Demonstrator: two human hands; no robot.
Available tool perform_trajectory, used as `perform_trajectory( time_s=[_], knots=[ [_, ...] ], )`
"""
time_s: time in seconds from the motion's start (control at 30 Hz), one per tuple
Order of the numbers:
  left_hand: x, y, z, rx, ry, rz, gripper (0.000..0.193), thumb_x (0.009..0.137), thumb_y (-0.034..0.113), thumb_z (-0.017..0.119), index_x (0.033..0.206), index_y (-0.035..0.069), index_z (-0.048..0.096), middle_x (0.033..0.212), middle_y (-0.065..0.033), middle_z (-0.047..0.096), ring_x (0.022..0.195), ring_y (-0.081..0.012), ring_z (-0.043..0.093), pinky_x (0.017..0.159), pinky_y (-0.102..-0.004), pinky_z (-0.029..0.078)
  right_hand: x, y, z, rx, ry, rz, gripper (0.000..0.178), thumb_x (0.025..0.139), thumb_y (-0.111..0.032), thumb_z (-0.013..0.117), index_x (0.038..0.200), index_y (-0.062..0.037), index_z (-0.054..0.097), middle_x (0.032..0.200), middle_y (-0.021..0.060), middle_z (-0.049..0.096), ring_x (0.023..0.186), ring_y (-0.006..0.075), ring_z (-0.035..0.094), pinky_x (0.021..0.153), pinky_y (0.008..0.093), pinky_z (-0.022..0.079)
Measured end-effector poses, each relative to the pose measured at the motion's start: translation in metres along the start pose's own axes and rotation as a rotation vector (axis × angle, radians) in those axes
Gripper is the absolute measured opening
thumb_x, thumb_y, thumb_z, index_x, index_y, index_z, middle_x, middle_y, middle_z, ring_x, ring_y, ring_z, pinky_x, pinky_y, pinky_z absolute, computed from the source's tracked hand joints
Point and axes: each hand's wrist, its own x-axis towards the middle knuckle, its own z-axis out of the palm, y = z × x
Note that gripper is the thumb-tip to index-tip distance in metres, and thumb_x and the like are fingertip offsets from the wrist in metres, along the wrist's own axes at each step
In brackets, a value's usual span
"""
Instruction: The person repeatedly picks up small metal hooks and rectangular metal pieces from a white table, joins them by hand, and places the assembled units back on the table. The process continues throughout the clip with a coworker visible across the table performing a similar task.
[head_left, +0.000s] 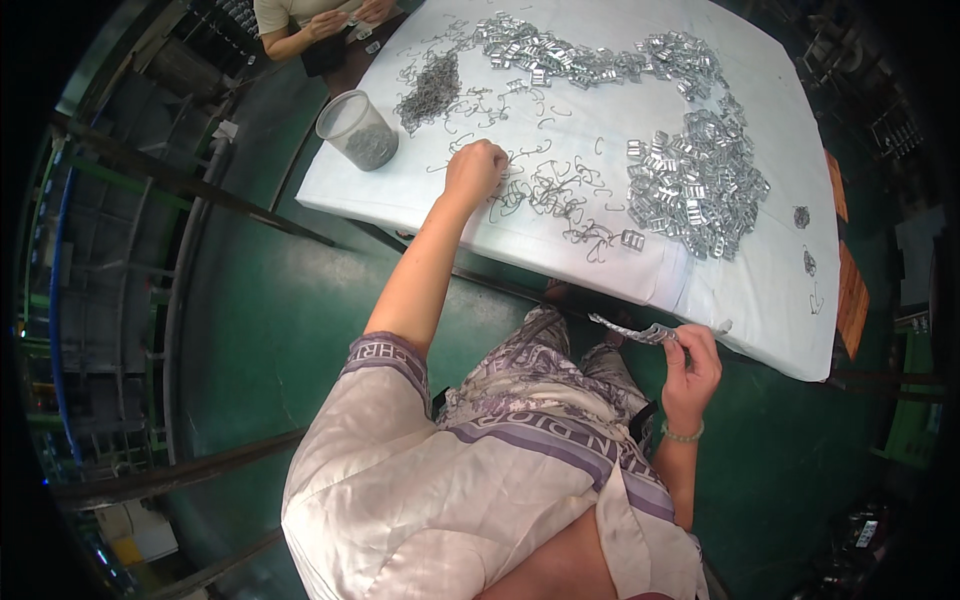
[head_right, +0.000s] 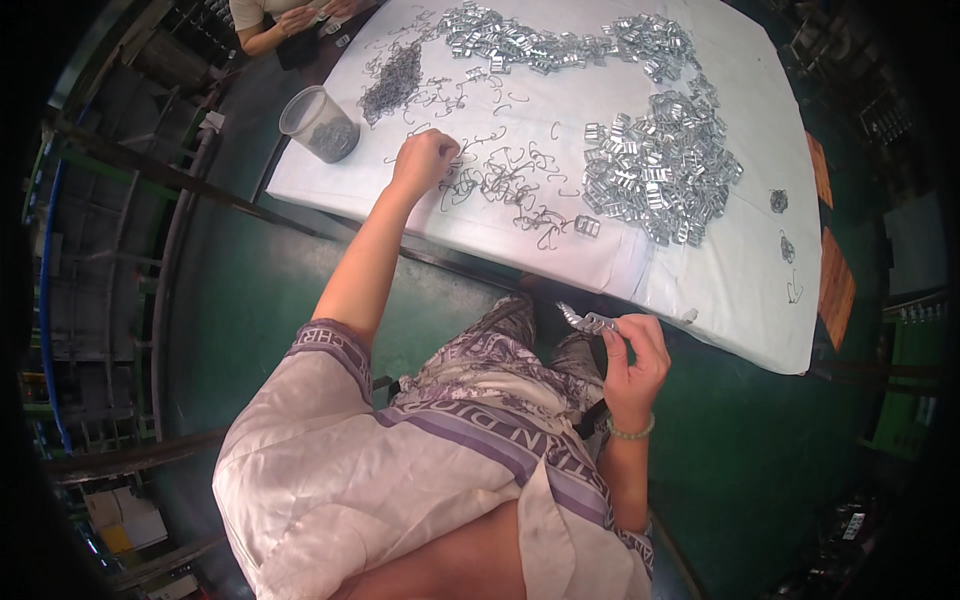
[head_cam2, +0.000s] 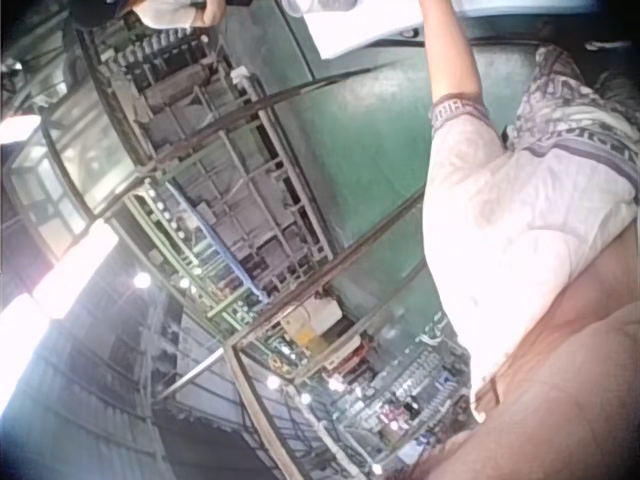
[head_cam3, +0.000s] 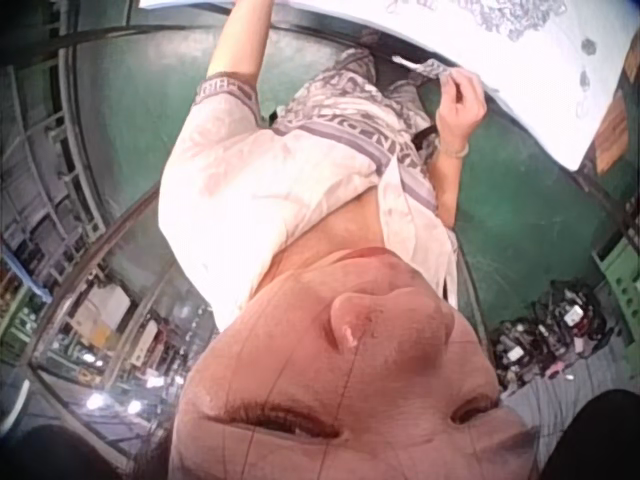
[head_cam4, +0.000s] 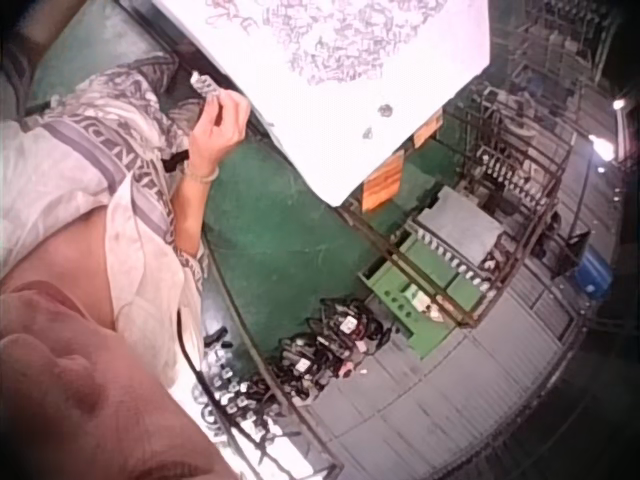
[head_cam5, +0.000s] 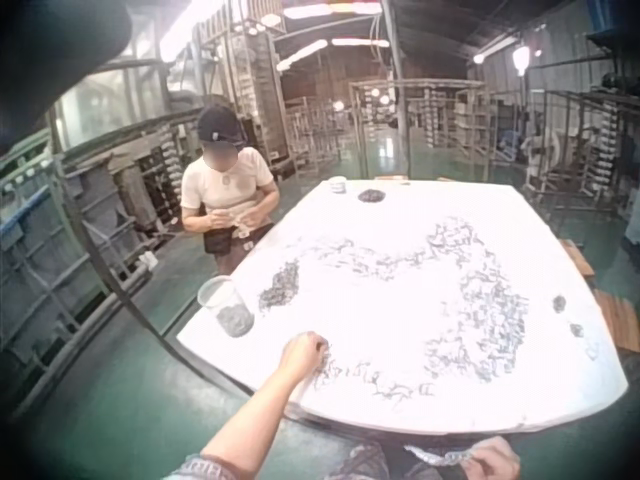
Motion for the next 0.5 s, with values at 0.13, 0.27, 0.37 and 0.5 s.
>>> perform_trajectory(
  time_s=[0.13,0.27,0.37,0.5],
  knots=[
    [0.02,0.01,0.019,0.143,-0.03,0.026,0.013,0.077,0.014,0.059,0.076,0.008,0.071,0.087,-0.0124,0.065,0.08,-0.0311,0.063,0.072,-0.0405,0.051,0.002,-0.003,-0.003,-0.036,0.023,0.028,0.006,0.081,0.001,0.064,0.083,0.0044,0.059,0.078,0.011,0.058,0.068,0.021,0.055,0.063,0.0289,0.044],
    [0.04,0.017,0.035,0.227,-0.043,0.104,0.014,0.078,0.014,0.059,0.079,0.008,0.071,0.088,-0.0115,0.065,0.082,-0.0308,0.064,0.073,-0.0395,0.052,0.002,-0.005,-0.005,-0.055,0.035,0.041,0.006,0.08,0.001,0.064,0.083,0.0043,0.059,0.078,0.0111,0.058,0.068,0.0213,0.055,0.063,0.0292,0.044],
    [0.047,0.025,0.035,0.245,-0.03,0.103,0.013,0.077,0.012,0.059,0.079,0.004,0.069,0.088,-0.0132,0.066,0.082,-0.031,0.065,0.072,-0.0395,0.052,0.001,-0.003,-0.007,-0.065,0.039,0.039,0.006,0.08,0.002,0.064,0.083,0.0044,0.059,0.078,0.0112,0.058,0.069,0.0214,0.056,0.063,0.0293,0.044],
    [0.054,0.017,0.024,0.284,-0.089,-0.056,0.013,0.076,0.009,0.058,0.081,0.001,0.067,0.088,-0.0167,0.067,0.083,-0.0313,0.065,0.071,-0.0399,0.053,0.0,-0.002,-0.007,-0.071,0.06,0.0,0.007,0.083,0.0,0.062,0.083,0.005,0.058,0.081,0.0079,0.056,0.07,0.0148,0.05,0.062,0.0246,0.04]
  ],
)
